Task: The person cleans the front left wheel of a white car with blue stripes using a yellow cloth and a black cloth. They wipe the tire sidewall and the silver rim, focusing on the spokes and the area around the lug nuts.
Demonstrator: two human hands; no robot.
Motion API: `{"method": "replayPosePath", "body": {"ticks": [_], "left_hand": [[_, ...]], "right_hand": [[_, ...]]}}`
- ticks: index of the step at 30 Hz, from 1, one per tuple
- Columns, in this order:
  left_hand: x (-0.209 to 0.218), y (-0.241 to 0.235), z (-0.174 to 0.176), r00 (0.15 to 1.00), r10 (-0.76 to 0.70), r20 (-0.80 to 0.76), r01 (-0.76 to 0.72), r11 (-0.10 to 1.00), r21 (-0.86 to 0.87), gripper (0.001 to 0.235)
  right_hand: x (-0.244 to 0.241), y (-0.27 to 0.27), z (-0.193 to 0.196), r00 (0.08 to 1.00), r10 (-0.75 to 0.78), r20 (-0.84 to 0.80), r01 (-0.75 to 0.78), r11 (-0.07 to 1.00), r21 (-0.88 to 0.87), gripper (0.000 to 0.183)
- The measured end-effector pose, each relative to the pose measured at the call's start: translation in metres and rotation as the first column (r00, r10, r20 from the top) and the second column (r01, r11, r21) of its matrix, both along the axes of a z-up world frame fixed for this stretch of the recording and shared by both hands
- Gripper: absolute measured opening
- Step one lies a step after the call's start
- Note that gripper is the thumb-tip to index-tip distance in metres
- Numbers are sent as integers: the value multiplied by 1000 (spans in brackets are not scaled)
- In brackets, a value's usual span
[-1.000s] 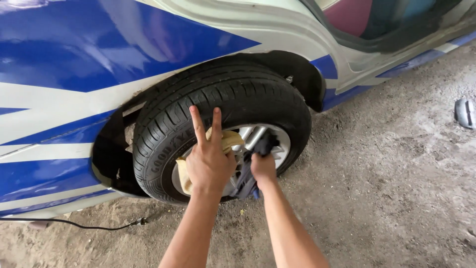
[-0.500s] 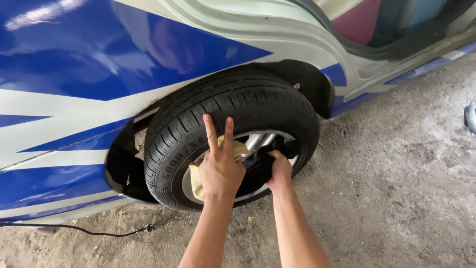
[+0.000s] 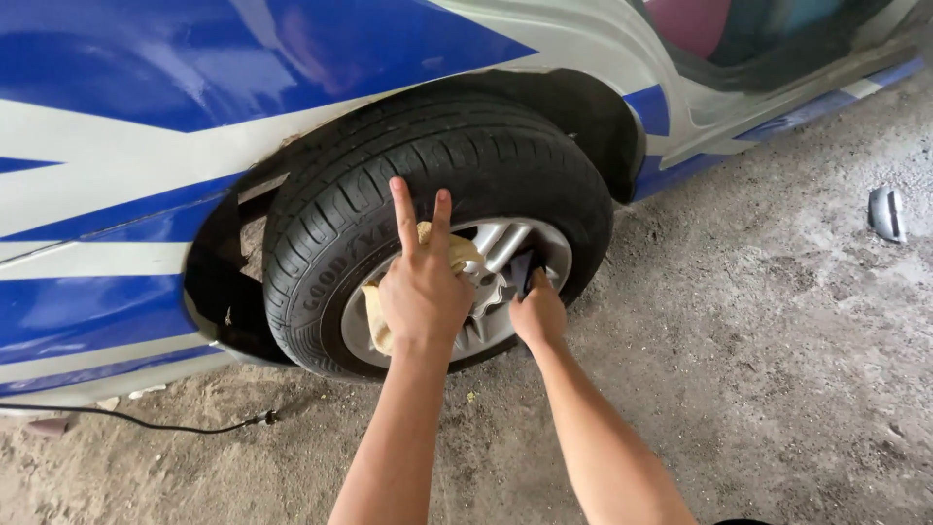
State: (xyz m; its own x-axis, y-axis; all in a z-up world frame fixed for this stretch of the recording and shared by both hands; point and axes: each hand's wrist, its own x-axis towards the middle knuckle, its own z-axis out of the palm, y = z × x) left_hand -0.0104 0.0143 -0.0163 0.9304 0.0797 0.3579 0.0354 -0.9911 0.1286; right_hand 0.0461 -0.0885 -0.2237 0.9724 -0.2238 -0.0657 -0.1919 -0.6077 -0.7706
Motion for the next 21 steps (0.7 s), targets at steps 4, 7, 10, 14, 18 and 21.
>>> {"method": "replayPosePath", "body": {"ticks": [4, 7, 10, 14, 18, 21], "left_hand": [[1, -1, -2, 998, 31, -59, -30, 999, 24, 97], [5, 1, -6, 997, 24, -76, -19, 998, 65, 99], [4, 6, -10, 999, -49, -12, 50, 997, 51, 96], [7, 14, -15, 995, -93, 42, 89, 992, 89, 89], [6, 20, -22, 988, -127, 92, 112, 981, 156, 90], [11, 27, -54, 837, -350, 419, 150, 886, 439, 72]], "right_hand": [[28, 27, -42, 988, -117, -99, 149, 882, 447, 52], [15, 20, -2, 947, -32, -320, 287, 531, 797, 75], [17, 16, -19, 986, -65, -153, 146, 772, 619, 64], [-38, 0, 58, 993, 77, -86, -73, 996, 46, 60], [-20, 14, 41, 982, -129, -139, 158, 961, 226, 64], [5, 21, 25, 959, -143, -246, 282, 575, 768, 68]]}}
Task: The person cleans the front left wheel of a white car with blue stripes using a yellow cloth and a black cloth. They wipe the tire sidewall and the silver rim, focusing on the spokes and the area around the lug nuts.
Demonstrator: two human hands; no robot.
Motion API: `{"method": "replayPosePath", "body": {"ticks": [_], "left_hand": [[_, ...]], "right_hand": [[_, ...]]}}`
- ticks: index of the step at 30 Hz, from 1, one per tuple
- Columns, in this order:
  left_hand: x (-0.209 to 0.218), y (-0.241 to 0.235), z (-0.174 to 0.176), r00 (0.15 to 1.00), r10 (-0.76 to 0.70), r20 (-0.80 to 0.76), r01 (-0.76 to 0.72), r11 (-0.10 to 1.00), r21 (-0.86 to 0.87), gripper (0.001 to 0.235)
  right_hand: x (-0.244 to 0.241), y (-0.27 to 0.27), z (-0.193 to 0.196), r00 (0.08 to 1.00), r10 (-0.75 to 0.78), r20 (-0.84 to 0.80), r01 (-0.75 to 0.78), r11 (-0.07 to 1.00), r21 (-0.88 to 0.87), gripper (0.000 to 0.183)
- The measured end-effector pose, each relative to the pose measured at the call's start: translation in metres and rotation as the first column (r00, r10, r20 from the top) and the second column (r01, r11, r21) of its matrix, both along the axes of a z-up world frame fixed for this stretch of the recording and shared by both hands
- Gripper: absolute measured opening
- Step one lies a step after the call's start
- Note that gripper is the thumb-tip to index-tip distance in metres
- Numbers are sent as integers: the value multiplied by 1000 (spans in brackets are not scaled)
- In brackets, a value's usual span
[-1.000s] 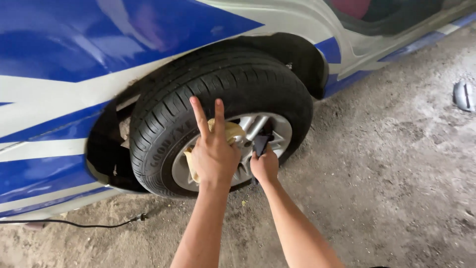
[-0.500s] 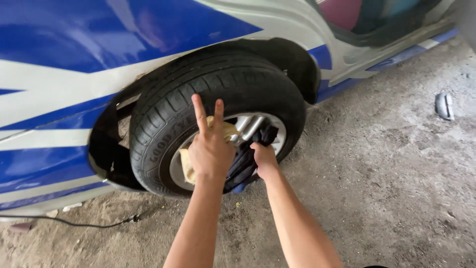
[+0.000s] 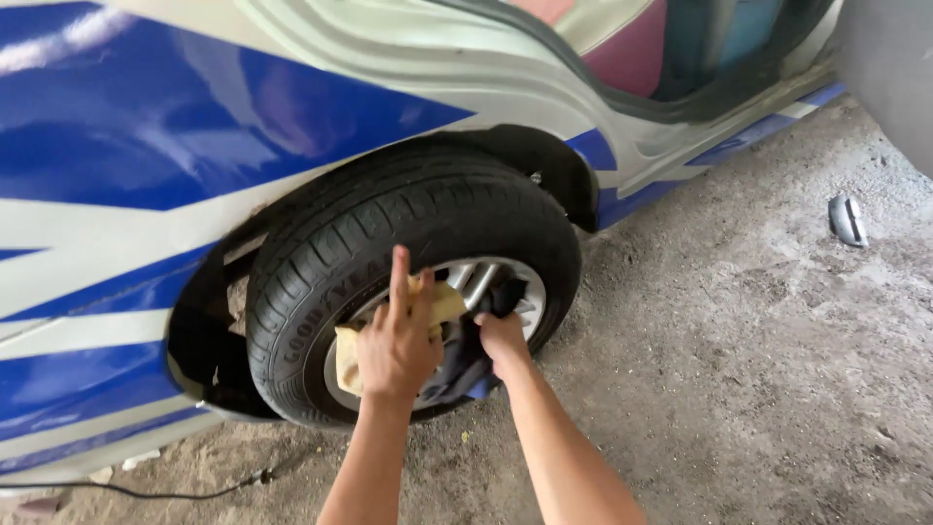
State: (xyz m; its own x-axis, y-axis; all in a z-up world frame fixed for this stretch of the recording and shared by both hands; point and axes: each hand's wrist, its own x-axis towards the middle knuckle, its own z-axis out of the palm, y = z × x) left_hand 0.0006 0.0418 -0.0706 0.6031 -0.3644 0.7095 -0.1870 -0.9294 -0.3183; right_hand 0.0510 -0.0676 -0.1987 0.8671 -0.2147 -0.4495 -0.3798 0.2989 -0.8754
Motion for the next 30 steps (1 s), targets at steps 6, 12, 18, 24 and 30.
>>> {"method": "replayPosePath", "body": {"ticks": [6, 12, 18, 24, 30], "left_hand": [[33, 13, -84, 988, -45, -147, 54, 997, 57, 70], [37, -3, -105, 753, 79, -653, -429, 811, -397, 57], [3, -42, -50, 670, -157, -725, -659, 325, -679, 39], [-13, -40, -33, 549, -254, -797, -771, 214, -599, 37], [-11, -22, -67, 714, -183, -676, -529, 491, -692, 23]], "right_hand": [[10, -16, -16, 988, 153, -24, -150, 910, -388, 53], [-5, -21, -43, 999, -32, 41, 48, 889, -456, 49], [24, -19, -48, 988, 155, 12, -141, 928, -346, 46], [10, -2, -54, 899, 368, 236, -51, 624, -779, 65], [4, -48, -56, 941, 324, -99, -171, 201, -965, 73]]}}
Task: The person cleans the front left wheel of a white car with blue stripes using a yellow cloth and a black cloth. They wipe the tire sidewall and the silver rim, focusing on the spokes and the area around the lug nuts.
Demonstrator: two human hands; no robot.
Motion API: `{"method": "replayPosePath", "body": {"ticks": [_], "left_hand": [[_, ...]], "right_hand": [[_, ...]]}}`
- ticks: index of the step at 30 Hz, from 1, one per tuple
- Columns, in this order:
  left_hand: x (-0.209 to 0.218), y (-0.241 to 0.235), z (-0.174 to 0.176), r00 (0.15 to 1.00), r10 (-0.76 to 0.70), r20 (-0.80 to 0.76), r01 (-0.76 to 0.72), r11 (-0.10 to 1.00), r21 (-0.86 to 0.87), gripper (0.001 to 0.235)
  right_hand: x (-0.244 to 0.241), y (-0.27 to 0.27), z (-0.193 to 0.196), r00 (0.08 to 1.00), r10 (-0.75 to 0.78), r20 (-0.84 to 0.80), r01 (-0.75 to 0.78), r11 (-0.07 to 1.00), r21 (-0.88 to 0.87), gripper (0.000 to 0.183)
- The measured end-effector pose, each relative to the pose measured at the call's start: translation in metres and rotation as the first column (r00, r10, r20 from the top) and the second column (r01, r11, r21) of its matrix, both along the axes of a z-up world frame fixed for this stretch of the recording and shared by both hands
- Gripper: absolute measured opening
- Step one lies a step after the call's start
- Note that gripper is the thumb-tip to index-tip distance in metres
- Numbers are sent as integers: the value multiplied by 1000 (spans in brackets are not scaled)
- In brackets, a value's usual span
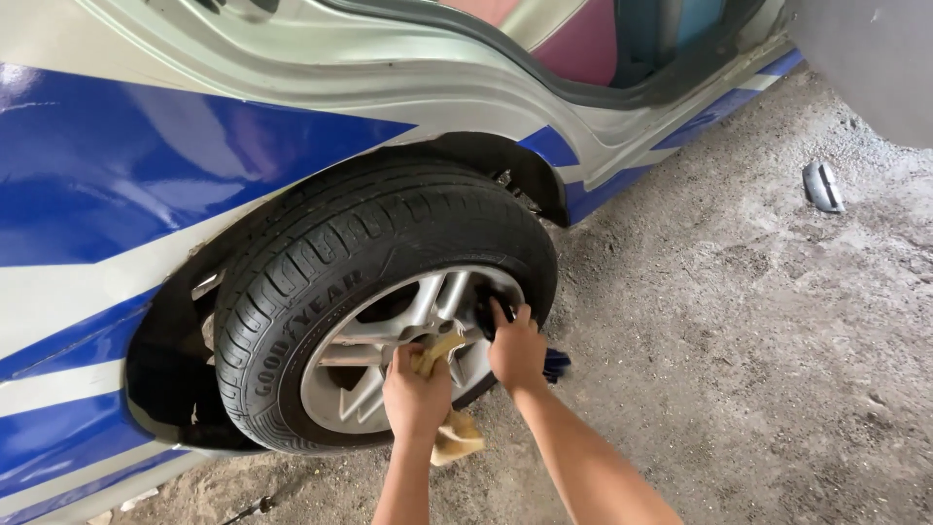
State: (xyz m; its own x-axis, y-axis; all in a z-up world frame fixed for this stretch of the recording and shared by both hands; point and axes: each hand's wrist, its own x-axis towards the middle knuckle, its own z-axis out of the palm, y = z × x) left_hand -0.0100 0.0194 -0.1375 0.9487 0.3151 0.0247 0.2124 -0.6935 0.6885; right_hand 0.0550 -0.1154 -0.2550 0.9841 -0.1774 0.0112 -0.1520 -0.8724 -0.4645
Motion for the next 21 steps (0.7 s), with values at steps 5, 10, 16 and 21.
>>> {"method": "replayPosePath", "body": {"ticks": [5, 10, 16, 21], "left_hand": [[-12, -17, 54, 991, 49, -128, -80, 966, -247, 41], [-11, 18, 19, 974, 123, -192, -217, 765, -606, 53], [-20, 51, -16, 916, -393, -85, 134, 498, -857, 30], [-36, 12, 41, 914, 121, -388, -400, 433, -807, 21]], "right_hand": [[-17, 7, 88, 958, -12, -287, 231, 624, 746, 39], [-28, 7, 148, 953, 200, -228, 6, 738, 675, 45], [-33, 39, 139, 919, 393, -12, -293, 706, 645, 43], [-48, 60, 124, 836, -373, 403, -83, 640, 764, 35]]}}
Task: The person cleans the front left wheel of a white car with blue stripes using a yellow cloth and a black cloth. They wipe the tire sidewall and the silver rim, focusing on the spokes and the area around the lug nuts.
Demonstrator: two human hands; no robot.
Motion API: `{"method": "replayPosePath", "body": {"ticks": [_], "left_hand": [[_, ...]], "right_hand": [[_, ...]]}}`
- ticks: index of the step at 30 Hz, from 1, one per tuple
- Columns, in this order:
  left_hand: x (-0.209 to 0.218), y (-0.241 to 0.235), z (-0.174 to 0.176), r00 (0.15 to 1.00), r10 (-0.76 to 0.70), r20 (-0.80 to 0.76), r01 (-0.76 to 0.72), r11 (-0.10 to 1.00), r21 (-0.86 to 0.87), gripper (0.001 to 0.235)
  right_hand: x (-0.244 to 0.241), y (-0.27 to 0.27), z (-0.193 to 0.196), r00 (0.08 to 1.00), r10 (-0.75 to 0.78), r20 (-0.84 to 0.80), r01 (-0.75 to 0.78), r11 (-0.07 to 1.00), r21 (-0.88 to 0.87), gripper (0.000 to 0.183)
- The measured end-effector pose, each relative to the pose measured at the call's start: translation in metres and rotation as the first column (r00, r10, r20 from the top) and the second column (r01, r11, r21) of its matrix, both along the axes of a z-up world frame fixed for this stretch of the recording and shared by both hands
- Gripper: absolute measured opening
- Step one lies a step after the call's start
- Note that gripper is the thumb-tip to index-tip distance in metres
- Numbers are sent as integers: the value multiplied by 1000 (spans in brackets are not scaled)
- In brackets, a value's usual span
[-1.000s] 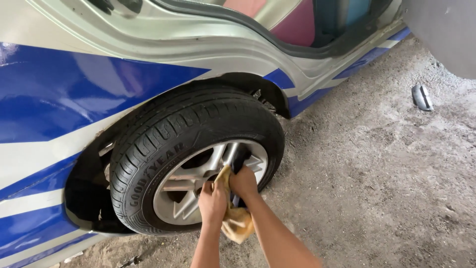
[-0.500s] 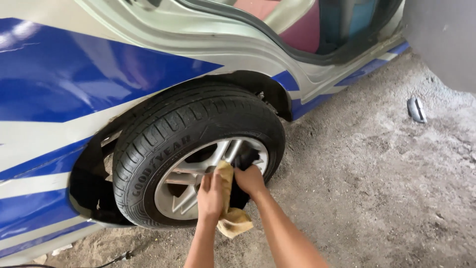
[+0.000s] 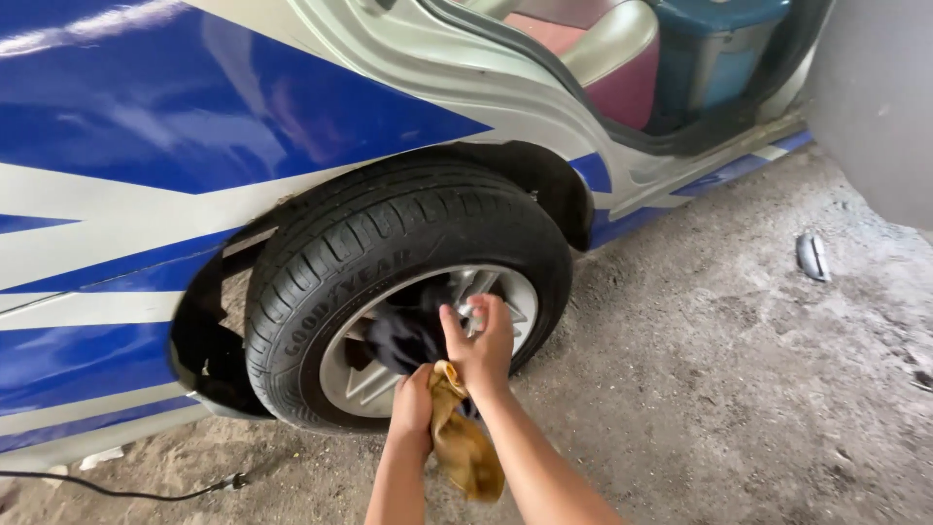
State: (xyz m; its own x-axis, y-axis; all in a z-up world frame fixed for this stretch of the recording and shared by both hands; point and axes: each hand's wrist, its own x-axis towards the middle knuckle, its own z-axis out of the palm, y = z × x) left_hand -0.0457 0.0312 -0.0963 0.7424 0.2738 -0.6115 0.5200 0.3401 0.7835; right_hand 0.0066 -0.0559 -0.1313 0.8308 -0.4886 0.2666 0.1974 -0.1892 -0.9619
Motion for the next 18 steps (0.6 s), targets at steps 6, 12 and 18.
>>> {"method": "replayPosePath", "body": {"ticks": [6, 12, 18], "left_hand": [[-10, -21, 16, 931, 361, -57, -358, 932, 60, 37], [4, 1, -60, 806, 581, 114, -569, 813, -125, 44], [6, -6, -53, 955, 259, 144, -263, 965, 10, 44]], "right_hand": [[-39, -9, 23, 638, 681, -360, -638, 729, 249, 29], [-36, -26, 33, 373, 821, -432, -885, 455, 100, 70], [-47, -54, 88, 411, 657, -631, -863, 503, -39, 55]]}}
